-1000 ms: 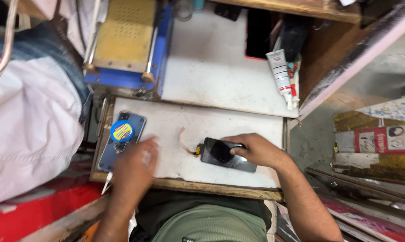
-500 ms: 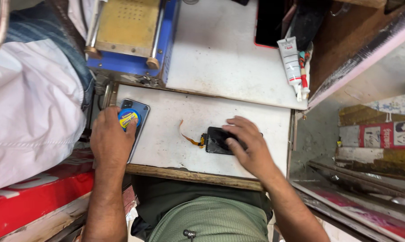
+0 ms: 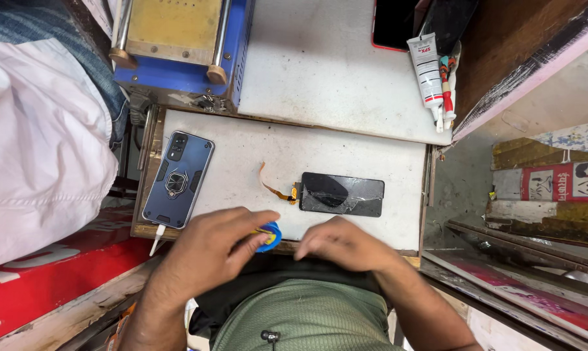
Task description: The person works at a repair bench on a cracked smartphone display panel with an attached flex cable. They open a small blue container of adhesive, apply it along the edge of the display panel, and press and reposition the panel on the bench while handling the flex cable.
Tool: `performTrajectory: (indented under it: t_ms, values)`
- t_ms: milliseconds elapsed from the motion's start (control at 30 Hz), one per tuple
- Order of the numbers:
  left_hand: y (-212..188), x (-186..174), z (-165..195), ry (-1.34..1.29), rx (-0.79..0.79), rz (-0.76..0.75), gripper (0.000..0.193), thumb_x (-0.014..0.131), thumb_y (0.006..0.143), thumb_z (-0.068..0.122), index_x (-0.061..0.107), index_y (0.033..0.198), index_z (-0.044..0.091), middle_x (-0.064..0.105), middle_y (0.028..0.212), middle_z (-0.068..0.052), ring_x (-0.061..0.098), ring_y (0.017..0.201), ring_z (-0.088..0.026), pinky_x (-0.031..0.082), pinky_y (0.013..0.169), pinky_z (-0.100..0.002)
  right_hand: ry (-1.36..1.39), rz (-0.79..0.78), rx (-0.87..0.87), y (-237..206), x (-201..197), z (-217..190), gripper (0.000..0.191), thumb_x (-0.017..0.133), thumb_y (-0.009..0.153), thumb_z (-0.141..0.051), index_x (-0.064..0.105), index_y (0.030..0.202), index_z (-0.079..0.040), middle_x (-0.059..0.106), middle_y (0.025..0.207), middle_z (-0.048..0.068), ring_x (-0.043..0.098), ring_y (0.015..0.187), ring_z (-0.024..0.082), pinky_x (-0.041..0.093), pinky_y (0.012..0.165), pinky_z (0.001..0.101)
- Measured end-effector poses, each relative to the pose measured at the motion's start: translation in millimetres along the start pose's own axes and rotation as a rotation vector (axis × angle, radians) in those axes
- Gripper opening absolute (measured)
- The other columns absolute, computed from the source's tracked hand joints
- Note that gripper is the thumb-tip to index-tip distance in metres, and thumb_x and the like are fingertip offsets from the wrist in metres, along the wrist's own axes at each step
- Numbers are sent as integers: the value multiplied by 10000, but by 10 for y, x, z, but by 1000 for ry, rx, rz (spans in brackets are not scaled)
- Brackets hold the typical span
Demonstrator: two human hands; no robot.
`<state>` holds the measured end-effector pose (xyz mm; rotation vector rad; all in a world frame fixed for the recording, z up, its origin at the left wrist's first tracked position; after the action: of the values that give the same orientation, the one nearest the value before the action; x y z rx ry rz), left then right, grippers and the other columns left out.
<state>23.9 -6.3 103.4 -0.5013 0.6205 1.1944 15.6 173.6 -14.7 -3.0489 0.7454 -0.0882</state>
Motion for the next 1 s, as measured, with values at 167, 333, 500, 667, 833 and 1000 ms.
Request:
performTrajectory:
  t_ms: [167,333,500,667,833,1000]
  values:
    - [60,-69,-18,-69,36,138,331,748,903,220,708,1219,130,745,931,-105,729,823,-307,569,672,-400,170,442,-30,-457,-763,294,368,491,1111,-329,661,910,-73,448,626,-44,361,513,67,326,464,225]
    - [145,81,-39,-61,4,141,340,754,902,197,709,1232,128,740,900,-99,722,792,-282,562,669,-386,317,626,-228,-622,-918,230,333,485,1145,-346,621,976,-93,432,653,-44,349,553,72,324,518,254]
    - [225,84,78,-103,105,205,336,754,908,138,695,1238,109,736,937,-88,730,828,-248,578,699,-363,149,779,-80,-437,-803,217,355,482,1113,-373,619,963,-81,525,732,3,455,619,98,415,522,248]
    - [308,122,82,-117,73,228,338,756,898,120,700,1231,106,729,912,-88,723,782,-235,578,672,-365,-42,753,-214,-152,-448,-245,282,571,1095,-351,602,1105,-70,633,1037,69,579,816,124,517,695,255]
    - [287,105,272,20,201,344,313,753,925,107,686,1230,85,717,947,-93,718,858,-257,581,727,-378,-601,794,-314,-46,-169,-722,387,788,881,-335,647,1092,-42,566,1042,94,529,793,126,478,645,260]
    - [322,148,192,-44,106,270,339,756,931,137,688,1263,117,711,908,-72,713,793,-219,581,683,-355,-192,688,-240,36,-315,-418,139,712,1008,-212,673,983,-80,600,1118,85,585,893,144,515,764,287]
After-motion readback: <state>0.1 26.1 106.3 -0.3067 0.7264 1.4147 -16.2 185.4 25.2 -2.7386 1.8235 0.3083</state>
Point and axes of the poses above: each hand's wrist, its own y-axis towards the middle knuckle, its own x-axis out of the palm, z = x × y, the point moved 9 cm from there along y, towards the middle knuckle
